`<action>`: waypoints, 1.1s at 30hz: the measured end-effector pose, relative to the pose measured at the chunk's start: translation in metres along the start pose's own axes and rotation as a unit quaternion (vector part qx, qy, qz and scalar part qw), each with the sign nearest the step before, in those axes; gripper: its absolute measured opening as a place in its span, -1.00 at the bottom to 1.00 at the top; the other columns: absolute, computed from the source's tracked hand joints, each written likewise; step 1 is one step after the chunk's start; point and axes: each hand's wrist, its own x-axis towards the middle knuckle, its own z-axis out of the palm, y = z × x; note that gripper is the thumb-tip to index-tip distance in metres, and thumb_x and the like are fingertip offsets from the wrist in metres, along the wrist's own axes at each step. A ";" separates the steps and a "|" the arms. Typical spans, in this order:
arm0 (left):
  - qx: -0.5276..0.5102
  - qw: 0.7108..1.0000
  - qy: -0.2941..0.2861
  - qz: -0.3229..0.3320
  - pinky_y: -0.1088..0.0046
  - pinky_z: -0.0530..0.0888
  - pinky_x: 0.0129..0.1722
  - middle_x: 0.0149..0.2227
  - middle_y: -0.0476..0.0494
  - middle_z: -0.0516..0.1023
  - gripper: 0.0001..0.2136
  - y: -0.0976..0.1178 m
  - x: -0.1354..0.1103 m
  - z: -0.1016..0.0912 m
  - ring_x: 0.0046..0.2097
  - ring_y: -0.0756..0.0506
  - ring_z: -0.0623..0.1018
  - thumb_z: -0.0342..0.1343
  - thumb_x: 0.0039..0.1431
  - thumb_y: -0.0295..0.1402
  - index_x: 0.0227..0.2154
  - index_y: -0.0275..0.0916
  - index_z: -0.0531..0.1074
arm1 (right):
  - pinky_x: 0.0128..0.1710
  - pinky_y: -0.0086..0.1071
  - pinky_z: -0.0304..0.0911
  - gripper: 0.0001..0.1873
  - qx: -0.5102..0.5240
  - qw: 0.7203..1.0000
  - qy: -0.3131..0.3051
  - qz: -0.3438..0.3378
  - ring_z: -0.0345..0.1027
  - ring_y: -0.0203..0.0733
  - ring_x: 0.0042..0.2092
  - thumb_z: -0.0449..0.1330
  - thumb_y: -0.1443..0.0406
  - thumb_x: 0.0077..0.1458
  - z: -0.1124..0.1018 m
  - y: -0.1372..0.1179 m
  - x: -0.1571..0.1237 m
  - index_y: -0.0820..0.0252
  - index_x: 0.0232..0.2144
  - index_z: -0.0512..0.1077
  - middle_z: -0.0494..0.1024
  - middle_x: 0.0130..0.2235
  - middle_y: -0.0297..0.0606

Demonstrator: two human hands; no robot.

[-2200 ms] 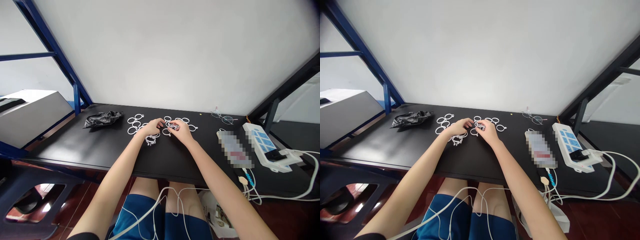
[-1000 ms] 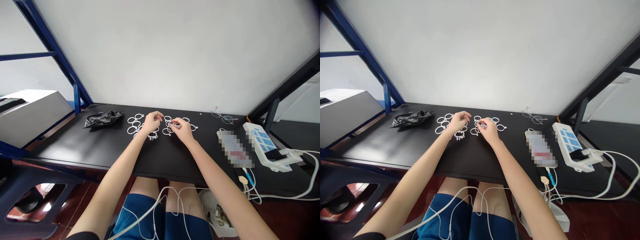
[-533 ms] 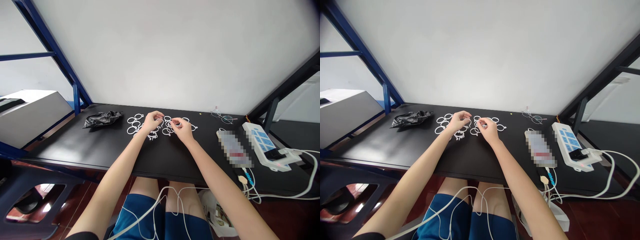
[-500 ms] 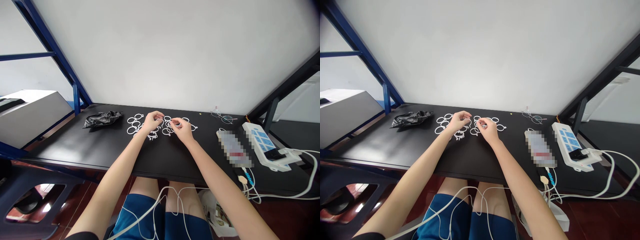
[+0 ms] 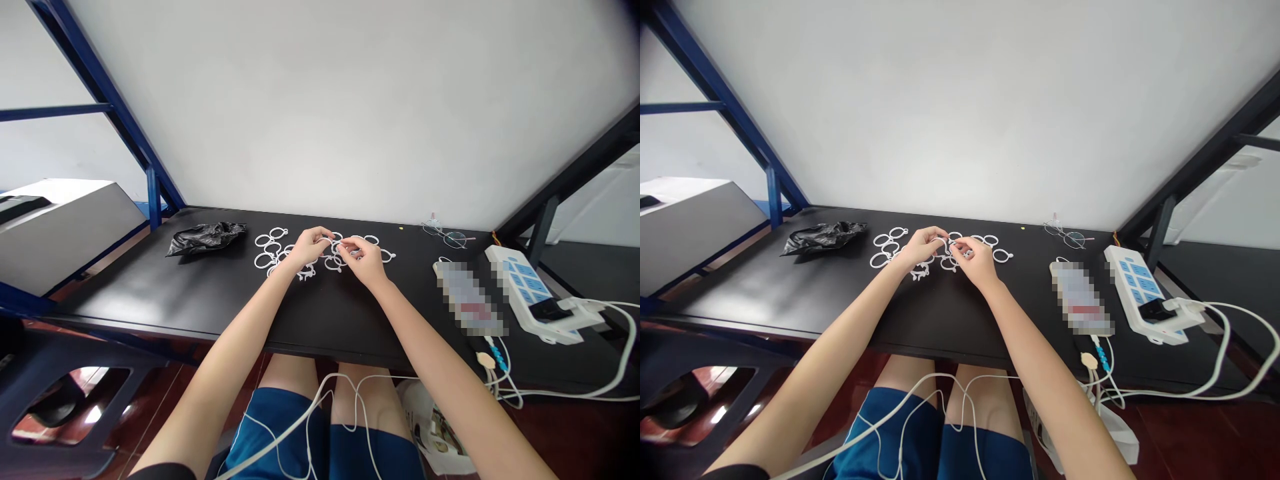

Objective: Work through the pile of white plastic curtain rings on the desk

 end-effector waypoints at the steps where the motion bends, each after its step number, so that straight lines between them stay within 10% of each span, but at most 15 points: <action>1: -0.003 1.000 -0.005 0.001 0.56 0.38 -0.45 -0.55 0.06 0.29 -0.82 -0.001 0.001 0.001 -0.51 0.09 0.30 0.03 0.04 -0.43 -0.28 -0.28 0.47 | -0.50 -0.39 0.36 -0.80 0.000 1.000 -0.003 -0.001 0.46 -0.18 -0.34 0.22 0.17 0.05 0.000 0.000 0.000 0.16 -0.32 0.51 0.58 -0.31 -0.21; 33: -0.049 0.997 -0.051 0.040 0.40 0.42 -0.13 -0.20 -0.19 0.54 -0.81 -0.002 -0.002 0.005 -0.21 -0.04 0.51 0.17 0.05 -0.34 -0.28 -0.32 0.45 | -0.45 -0.34 0.37 -0.86 0.033 0.999 0.015 0.021 0.46 -0.15 -0.32 0.22 0.24 0.04 -0.002 0.002 0.002 0.13 -0.34 0.54 0.60 -0.30 -0.22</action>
